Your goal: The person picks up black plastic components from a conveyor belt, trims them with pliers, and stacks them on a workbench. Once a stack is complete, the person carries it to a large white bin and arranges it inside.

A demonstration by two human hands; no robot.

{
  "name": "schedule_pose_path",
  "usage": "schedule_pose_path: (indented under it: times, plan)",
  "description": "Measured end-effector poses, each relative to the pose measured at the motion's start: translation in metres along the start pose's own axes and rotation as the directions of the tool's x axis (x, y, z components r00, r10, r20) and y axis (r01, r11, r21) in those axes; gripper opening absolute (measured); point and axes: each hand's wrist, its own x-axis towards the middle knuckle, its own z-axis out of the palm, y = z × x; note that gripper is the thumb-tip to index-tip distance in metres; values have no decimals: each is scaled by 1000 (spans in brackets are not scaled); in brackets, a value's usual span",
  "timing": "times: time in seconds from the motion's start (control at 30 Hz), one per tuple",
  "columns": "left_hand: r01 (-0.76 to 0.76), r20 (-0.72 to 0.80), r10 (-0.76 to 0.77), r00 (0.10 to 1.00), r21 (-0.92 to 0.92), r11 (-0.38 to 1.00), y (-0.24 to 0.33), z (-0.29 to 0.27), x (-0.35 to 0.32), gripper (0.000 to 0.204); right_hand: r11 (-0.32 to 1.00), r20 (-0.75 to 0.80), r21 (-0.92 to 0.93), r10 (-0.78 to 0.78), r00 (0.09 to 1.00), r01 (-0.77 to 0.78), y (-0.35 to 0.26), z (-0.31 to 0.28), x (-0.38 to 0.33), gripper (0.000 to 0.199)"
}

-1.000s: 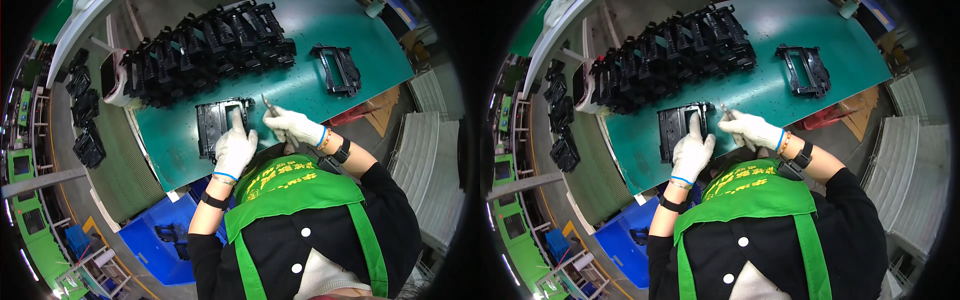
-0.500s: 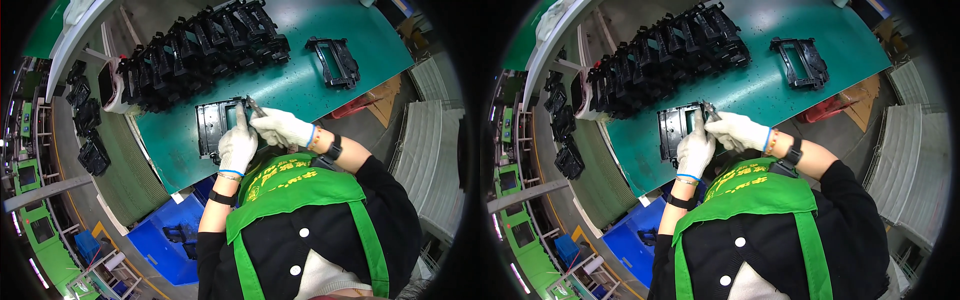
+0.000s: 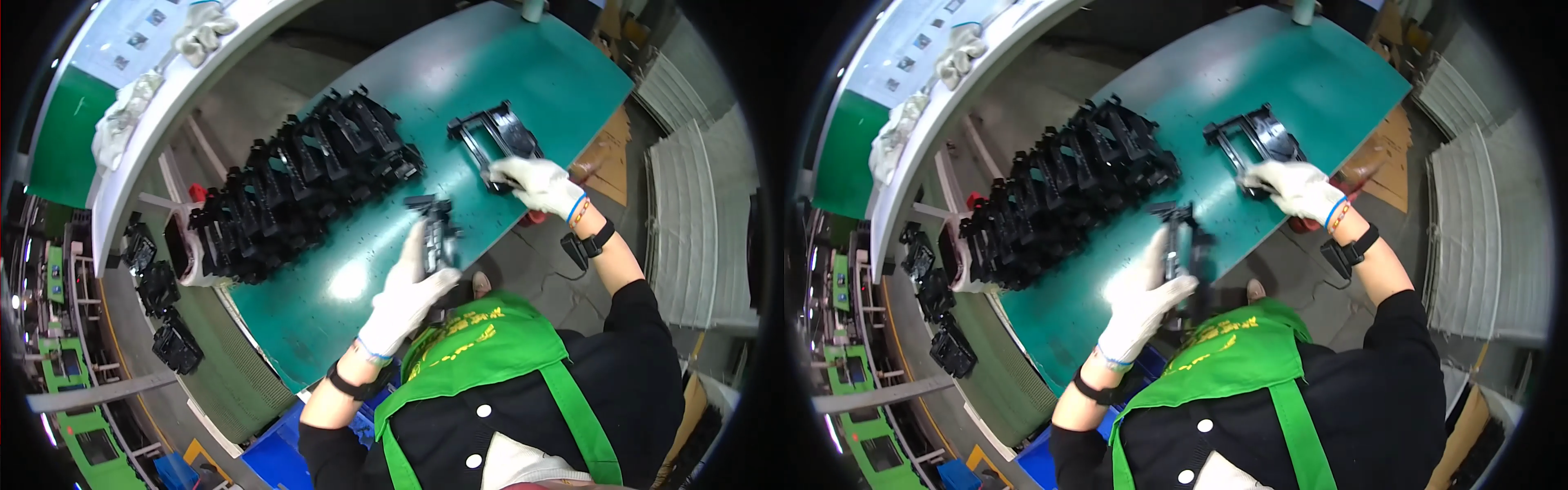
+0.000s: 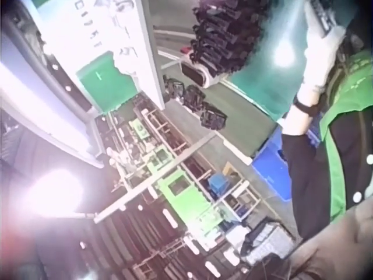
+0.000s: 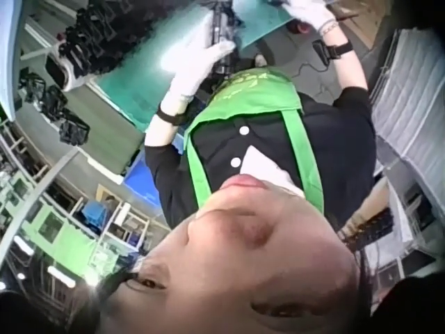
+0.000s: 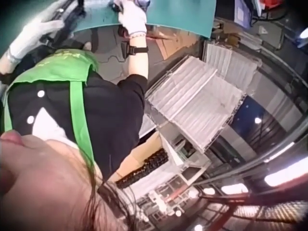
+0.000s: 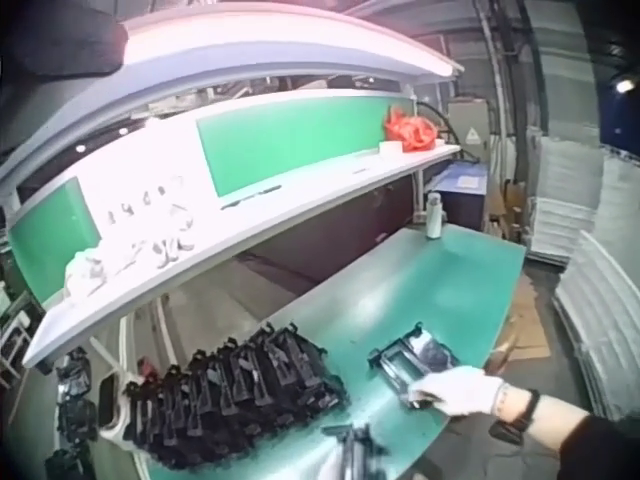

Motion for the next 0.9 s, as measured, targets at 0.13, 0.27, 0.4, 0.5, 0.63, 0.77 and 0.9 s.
schedule_pose_path:
  times: [0.13, 0.27, 0.4, 0.5, 0.63, 0.77, 0.9]
  plan:
    - [112, 17, -112, 994, -256, 960, 4, 29, 61, 87, 986, -15, -165, 22, 1000, -24, 40, 18, 15, 53]
    - [-38, -101, 44, 994, 52, 998, 56, 40, 125, 81, 925, -380, 378, 189, 905, -35, 94, 30, 5, 55]
    - [-2, -219, 110, 969, 443, 896, 74, 21, 201, 67, 746, -523, 663, 403, 751, 61, 93, 22, 13, 57]
    - [50, -317, 128, 940, 497, 866, 75, 2, 240, 56, 592, -449, 797, 445, 775, 121, 73, 13, 27, 60]
    - [160, -421, 106, 901, 548, 821, 56, -29, 268, 48, 563, -416, 801, 279, 865, 204, 47, 29, 64, 64]
    - [270, -519, 221, 826, 708, 652, 48, -27, 262, 36, 462, -350, 857, 195, 916, 229, 33, 48, 109, 62]
    - [121, -163, 504, 848, 986, 115, 32, -42, 235, 33, 631, -354, 724, -6, 935, 278, 14, 42, 130, 63]
